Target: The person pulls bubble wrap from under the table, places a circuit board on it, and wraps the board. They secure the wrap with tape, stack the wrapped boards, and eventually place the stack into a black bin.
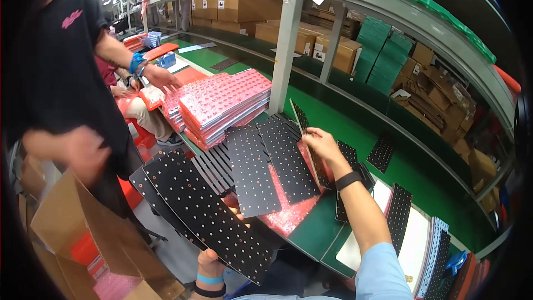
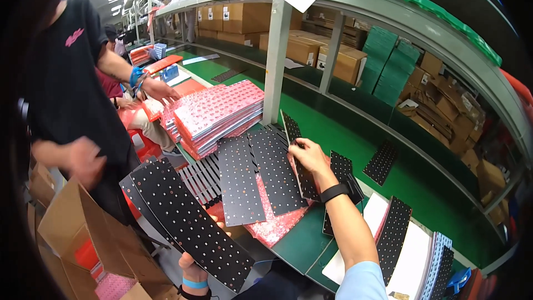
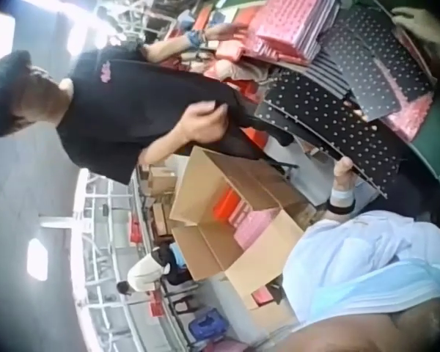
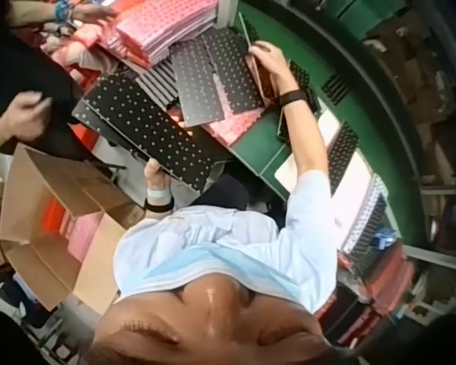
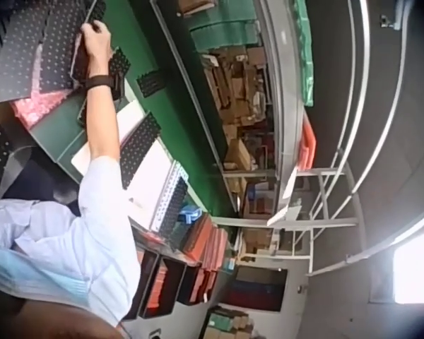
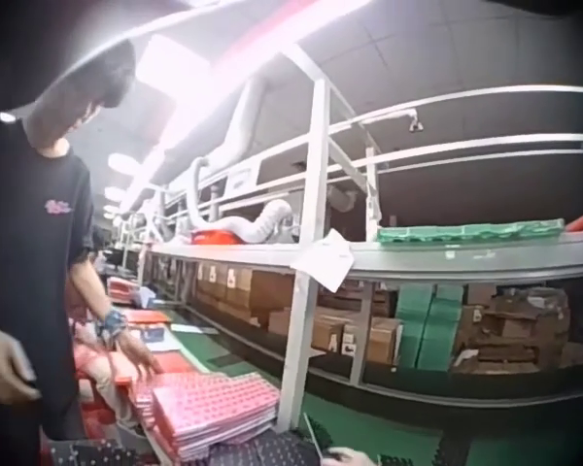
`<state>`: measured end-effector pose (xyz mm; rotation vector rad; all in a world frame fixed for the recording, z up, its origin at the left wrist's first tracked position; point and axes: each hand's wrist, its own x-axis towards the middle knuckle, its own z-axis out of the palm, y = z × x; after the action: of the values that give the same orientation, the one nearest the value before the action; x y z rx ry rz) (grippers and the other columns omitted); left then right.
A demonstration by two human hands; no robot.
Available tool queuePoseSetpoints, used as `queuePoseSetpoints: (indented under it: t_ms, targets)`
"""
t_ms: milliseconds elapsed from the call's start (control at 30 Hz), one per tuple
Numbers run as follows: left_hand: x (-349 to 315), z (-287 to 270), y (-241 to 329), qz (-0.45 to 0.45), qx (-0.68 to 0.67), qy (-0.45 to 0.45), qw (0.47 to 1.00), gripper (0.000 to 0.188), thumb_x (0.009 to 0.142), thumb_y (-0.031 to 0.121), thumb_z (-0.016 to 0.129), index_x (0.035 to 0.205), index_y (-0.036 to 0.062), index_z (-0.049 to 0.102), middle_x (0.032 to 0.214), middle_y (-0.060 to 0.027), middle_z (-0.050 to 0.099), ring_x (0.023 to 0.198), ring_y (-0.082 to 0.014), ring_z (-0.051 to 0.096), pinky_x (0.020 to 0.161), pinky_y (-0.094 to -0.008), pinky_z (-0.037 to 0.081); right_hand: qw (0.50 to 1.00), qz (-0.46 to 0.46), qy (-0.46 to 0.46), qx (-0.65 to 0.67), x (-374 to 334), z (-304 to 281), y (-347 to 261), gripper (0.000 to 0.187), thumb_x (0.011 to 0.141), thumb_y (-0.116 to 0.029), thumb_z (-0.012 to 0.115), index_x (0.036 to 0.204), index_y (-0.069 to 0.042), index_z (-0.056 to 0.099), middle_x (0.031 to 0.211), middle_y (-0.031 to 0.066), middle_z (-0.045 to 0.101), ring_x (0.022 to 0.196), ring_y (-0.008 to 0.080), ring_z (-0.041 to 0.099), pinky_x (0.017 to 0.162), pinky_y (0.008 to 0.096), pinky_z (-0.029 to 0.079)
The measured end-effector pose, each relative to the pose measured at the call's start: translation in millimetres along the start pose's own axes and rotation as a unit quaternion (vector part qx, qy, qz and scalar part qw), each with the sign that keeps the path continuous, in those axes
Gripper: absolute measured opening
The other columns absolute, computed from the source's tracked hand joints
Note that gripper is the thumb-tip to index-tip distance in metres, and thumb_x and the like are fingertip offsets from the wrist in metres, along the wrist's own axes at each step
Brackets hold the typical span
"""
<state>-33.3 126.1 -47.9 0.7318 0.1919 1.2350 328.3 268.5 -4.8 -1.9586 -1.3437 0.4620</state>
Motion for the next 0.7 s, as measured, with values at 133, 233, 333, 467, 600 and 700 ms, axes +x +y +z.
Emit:
queuePoseSetpoints:
  t_ms: [133,233,333,467,600,700]
  targets:
    - [2,-10,-1,0.011,-0.001,0.014,1.0,0.107,0.067,0.049,0.083,0.146,-0.001,0.032,0.136,-0.0204,0.048,0.122,-0.0357,0.054,0.099,-0.0536,0.05,0.947,0.037,-0.149,0.281,18,-17,-13,0.057,0.082,-0.041,0.068,0.129,-0.008,0.062,0.119,0.0048,0.063,0.115,0.0176,0.053,0.099,0.0345,0.041]
    - [3,-19,3,0.021,0.008,0.016,1.0,0.107,0.067,0.049,0.083,0.146,-0.0013,0.031,0.138,-0.0215,0.047,0.121,-0.0363,0.055,0.098,-0.0535,0.051,0.924,-0.009,-0.268,0.272,30,-22,-5,0.05,0.089,-0.021,0.061,0.133,0.0,0.054,0.127,0.0086,0.06,0.113,0.0154,0.057,0.101,0.034,0.044]
    - [2,-25,3,0.021,0.013,0.02,0.999,0.107,0.068,0.043,0.085,0.147,-0.0011,0.029,0.142,-0.021,0.044,0.123,-0.0351,0.054,0.1,-0.0525,0.05,0.909,0.014,-0.278,0.312,30,-25,4,0.05,0.089,-0.02,0.061,0.133,0.002,0.053,0.128,0.0094,0.059,0.114,0.0157,0.057,0.101,0.0324,0.044]
    - [4,-26,-1,0.009,0.02,0.04,0.999,0.107,0.07,0.044,0.083,0.149,-0.0007,0.027,0.147,-0.0233,0.039,0.123,-0.0357,0.054,0.1,-0.0532,0.05,0.893,-0.002,-0.316,0.319,22,-16,8,0.05,0.089,-0.02,0.059,0.134,0.002,0.052,0.128,0.011,0.059,0.113,0.0162,0.058,0.1,0.0306,0.046]
    - [-1,-28,-9,-0.011,-0.025,0.047,0.999,0.107,0.07,0.044,0.083,0.15,0.0,0.026,0.15,-0.0242,0.035,0.123,-0.0361,0.055,0.099,-0.0547,0.05,0.881,-0.034,-0.339,0.328,31,-18,-4,0.047,0.09,-0.023,0.058,0.13,0.002,0.055,0.122,0.0107,0.062,0.11,0.0157,0.06,0.099,0.0288,0.046]
    - [3,-23,-13,-0.019,-0.035,0.067,0.997,0.108,0.068,0.05,0.082,0.148,0.0012,0.029,0.147,-0.027,0.038,0.119,-0.0371,0.057,0.098,-0.0584,0.049,0.878,-0.019,-0.332,0.344,65,-25,-1,0.043,0.091,-0.025,0.058,0.125,0.001,0.058,0.116,0.0084,0.064,0.104,0.0147,0.06,0.097,0.0286,0.046]
